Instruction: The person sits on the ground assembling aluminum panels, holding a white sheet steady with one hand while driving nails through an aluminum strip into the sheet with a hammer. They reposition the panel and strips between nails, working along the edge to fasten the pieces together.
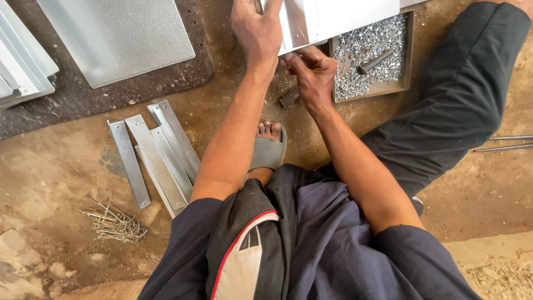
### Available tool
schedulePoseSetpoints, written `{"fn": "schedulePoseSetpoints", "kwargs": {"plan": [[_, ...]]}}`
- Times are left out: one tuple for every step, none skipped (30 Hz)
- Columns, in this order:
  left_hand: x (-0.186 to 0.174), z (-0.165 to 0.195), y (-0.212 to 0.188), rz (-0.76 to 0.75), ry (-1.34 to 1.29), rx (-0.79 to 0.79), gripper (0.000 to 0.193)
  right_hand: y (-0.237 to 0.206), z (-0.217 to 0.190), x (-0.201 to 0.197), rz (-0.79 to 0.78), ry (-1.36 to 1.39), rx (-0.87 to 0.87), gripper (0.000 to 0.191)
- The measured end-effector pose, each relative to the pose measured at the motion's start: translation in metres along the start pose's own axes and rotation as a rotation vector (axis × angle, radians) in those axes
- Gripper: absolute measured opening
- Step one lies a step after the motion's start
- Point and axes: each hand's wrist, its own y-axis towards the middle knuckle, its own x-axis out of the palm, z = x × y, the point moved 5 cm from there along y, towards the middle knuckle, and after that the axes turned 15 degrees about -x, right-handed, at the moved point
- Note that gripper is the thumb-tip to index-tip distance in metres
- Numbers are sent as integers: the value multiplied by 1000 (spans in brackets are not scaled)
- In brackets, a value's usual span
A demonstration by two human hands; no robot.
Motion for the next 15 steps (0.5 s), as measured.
{"fn": "schedulePoseSetpoints", "kwargs": {"plan": [[1,4,-1,-14,-33,24,28,-1,-1,-4,8,8,41,10],[2,9,-2,-27,-66,47,29,-4,-4,-9,15,16,82,11],[2,11,-3,-3,-6,32,30,-7,-6,-14,19,23,128,12],[2,12,-4,23,57,15,33,-9,-10,-20,50,31,131,11],[0,12,-5,48,119,-3,37,-11,-15,-29,81,39,135,10],[-1,12,-6,53,139,-1,44,-13,-19,-37,111,49,135,9],[-2,12,-7,58,160,0,53,-15,-19,-48,102,-112,197,10],[-4,10,-7,60,182,0,62,-18,-20,-60,94,-272,258,11],[-5,7,-7,62,191,1,62,-23,-20,-72,85,-433,319,12],[-7,4,-6,64,200,1,62,-25,-22,-76,-66,-589,265,14],[-8,0,-6,63,209,-2,62,-31,-24,-79,-216,-744,212,19],[-8,-6,-6,57,218,-46,56,-38,-25,-80,-367,-898,152,25],[-8,-11,-4,54,225,-88,51,-45,-30,-76,-489,-1002,-14,26],[-9,-17,-3,54,231,-129,45,-55,-36,-69,-615,-1100,-185,33],[-9,-18,-3,37,196,-105,46,-65,-43,-60,-742,-1188,-359,42]]}}
